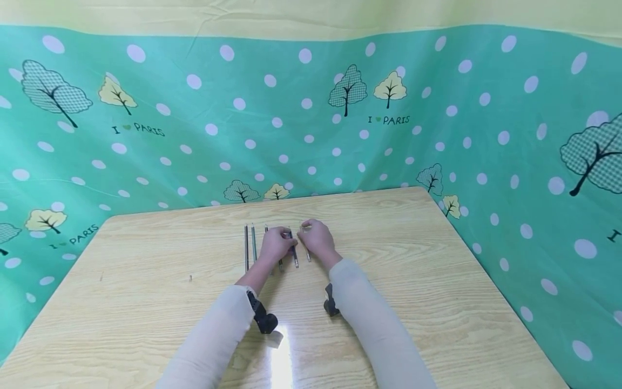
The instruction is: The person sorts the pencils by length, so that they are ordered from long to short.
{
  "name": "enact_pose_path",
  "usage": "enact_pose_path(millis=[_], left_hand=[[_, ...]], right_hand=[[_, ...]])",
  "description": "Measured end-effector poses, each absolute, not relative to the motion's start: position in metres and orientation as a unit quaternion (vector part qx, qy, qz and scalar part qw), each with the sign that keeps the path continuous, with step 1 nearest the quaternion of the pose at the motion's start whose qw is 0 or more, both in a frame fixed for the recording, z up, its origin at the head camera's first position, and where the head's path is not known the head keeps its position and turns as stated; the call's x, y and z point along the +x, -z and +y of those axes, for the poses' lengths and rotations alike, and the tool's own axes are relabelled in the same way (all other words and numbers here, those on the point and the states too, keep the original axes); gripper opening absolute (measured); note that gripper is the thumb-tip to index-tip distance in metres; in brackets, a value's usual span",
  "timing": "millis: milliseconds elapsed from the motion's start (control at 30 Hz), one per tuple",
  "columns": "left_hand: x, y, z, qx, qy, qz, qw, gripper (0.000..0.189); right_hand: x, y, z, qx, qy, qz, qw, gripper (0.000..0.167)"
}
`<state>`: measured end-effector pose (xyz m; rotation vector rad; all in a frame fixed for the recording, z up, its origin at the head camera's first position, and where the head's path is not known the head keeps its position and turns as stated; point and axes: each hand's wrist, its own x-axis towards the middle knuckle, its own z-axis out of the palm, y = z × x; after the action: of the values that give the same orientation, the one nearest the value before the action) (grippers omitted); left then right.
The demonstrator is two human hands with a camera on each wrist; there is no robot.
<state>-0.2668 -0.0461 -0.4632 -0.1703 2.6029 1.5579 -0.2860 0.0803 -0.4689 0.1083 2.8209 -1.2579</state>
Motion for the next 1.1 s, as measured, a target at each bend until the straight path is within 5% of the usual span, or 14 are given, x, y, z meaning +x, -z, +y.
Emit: enact_pose_path(millis=[1100], left_hand=[[-0.2683,0.4644,-0.0448,-0.055,-0.496,0.865,0.049,0.044]], right_hand=[[-0.2839,0.4673,0.078,0.024,0.378,0.925,0.017,0.029]])
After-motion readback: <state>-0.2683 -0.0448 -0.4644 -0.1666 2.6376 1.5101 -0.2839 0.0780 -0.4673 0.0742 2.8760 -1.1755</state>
